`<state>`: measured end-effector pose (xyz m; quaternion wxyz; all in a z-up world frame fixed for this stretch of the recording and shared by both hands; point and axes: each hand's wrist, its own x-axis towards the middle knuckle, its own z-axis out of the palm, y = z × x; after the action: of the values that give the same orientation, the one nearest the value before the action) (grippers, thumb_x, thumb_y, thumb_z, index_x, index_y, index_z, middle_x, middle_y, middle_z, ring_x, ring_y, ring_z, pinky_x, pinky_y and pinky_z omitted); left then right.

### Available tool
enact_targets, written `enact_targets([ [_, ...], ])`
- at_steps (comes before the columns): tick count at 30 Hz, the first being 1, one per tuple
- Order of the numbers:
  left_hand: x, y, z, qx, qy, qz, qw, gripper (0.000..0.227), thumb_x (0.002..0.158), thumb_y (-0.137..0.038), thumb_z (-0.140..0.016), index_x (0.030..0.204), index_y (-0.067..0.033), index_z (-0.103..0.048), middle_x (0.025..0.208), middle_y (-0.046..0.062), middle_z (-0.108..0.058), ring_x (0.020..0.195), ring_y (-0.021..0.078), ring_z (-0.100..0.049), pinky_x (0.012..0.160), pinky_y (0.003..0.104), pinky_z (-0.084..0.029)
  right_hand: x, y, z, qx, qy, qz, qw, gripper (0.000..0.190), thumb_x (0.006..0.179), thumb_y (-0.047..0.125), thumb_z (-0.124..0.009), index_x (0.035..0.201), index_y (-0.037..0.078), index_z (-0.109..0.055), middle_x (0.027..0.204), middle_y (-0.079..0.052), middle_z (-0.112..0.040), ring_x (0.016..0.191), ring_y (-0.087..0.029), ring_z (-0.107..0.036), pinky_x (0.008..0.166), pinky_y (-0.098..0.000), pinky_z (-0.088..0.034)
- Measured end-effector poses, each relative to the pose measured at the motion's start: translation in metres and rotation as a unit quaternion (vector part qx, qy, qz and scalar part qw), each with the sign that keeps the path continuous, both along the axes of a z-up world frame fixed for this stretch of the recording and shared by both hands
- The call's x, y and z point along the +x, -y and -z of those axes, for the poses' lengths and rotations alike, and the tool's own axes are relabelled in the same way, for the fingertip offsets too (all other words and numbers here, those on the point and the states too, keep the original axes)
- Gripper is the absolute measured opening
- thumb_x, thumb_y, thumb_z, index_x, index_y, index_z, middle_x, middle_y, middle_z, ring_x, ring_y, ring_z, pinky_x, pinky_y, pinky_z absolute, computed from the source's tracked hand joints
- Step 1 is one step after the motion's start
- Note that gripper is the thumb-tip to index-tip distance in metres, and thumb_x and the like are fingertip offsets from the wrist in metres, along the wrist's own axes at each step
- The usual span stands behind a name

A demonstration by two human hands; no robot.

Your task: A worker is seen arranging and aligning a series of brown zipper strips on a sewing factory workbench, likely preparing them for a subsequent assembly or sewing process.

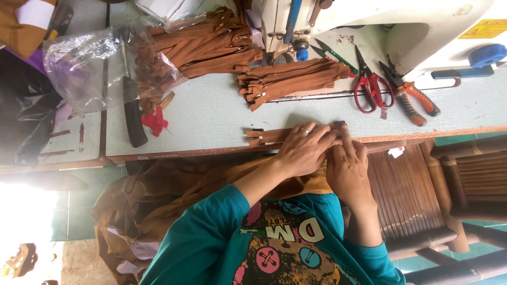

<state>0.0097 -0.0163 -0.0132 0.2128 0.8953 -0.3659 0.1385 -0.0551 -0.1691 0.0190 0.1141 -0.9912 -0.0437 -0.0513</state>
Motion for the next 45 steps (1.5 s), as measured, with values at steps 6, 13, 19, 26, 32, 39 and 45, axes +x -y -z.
enact_targets([
  [6,0.003,0.002,0.011,0.002,0.011,-0.012,1.000,0.056,0.092,-0.029,-0.058,0.147,-0.0219,-0.049,0.127,0.000,-0.054,0.118,0.0236,-0.055,0.098,0.044,-0.051,0.001,0.001,0.002,-0.020,0.024,-0.034,0.999,0.021,0.102,0.023,-0.054,0.096,0.006,-0.063,0.157,-0.019,-0.050,0.119,-0.037,-0.054,0.089,-0.0470,-0.053],
  [13,0.003,-0.008,0.029,-0.041,0.012,-0.017,0.999,0.045,0.095,-0.027,-0.059,0.139,-0.0194,-0.059,0.126,0.000,-0.059,0.118,0.0233,-0.058,0.094,0.042,-0.052,0.004,0.013,0.014,-0.063,0.033,-0.039,0.997,0.020,0.099,0.027,-0.054,0.092,0.011,-0.064,0.156,-0.016,-0.053,0.117,-0.034,-0.058,0.080,-0.0441,-0.058],
  [19,-0.006,-0.073,0.040,-0.066,0.105,-0.051,0.991,0.024,0.096,-0.027,-0.061,0.116,-0.0177,-0.070,0.116,0.000,-0.067,0.111,0.0233,-0.065,0.090,0.040,-0.051,0.006,0.015,0.007,-0.092,0.021,-0.055,0.994,0.018,0.097,0.029,-0.056,0.093,0.015,-0.068,0.156,-0.016,-0.056,0.117,-0.033,-0.062,0.078,-0.0424,-0.059],
  [26,-0.015,-0.128,0.027,-0.116,0.119,-0.131,0.977,0.009,0.095,-0.021,-0.065,0.101,-0.0198,-0.070,0.100,-0.004,-0.067,0.097,0.0225,-0.068,0.086,0.038,-0.053,0.007,0.015,-0.011,-0.062,-0.012,-0.054,0.997,0.020,0.100,0.022,-0.056,0.094,0.013,-0.072,0.155,-0.018,-0.059,0.115,-0.035,-0.065,0.075,-0.0401,-0.061],
  [32,-0.021,-0.135,0.009,-0.177,0.052,-0.156,0.970,0.002,0.092,-0.015,-0.067,0.094,-0.0168,-0.067,0.097,-0.002,-0.069,0.093,0.0252,-0.068,0.086,0.042,-0.052,0.008,0.006,-0.029,0.014,-0.076,-0.054,0.996,0.021,0.102,0.017,-0.047,0.100,0.006,-0.064,0.161,-0.024,-0.048,0.124,-0.049,-0.053,0.081,-0.0550,-0.052],
  [39,-0.022,-0.137,0.002,-0.202,0.009,-0.147,0.968,0.006,0.092,-0.007,-0.066,0.088,-0.0117,-0.067,0.098,0.001,-0.070,0.096,0.0290,-0.064,0.085,0.044,-0.050,0.012,0.011,-0.024,0.093,-0.074,-0.123,0.985,0.026,0.104,0.010,-0.038,0.090,-0.001,-0.056,0.155,-0.042,-0.043,0.151,-0.044,-0.039,0.106,-0.0529,-0.033],
  [45,-0.017,-0.130,0.018,-0.159,0.037,-0.231,0.959,0.007,0.081,-0.021,-0.075,0.084,-0.0234,-0.069,0.093,-0.007,-0.068,0.093,0.0251,-0.068,0.087,0.044,-0.048,0.017,-0.024,-0.030,0.225,0.068,-0.100,0.967,0.006,0.103,0.001,-0.068,0.107,0.002,-0.073,0.104,-0.017,-0.068,0.095,-0.039,-0.071,0.071,-0.0402,-0.061],
])
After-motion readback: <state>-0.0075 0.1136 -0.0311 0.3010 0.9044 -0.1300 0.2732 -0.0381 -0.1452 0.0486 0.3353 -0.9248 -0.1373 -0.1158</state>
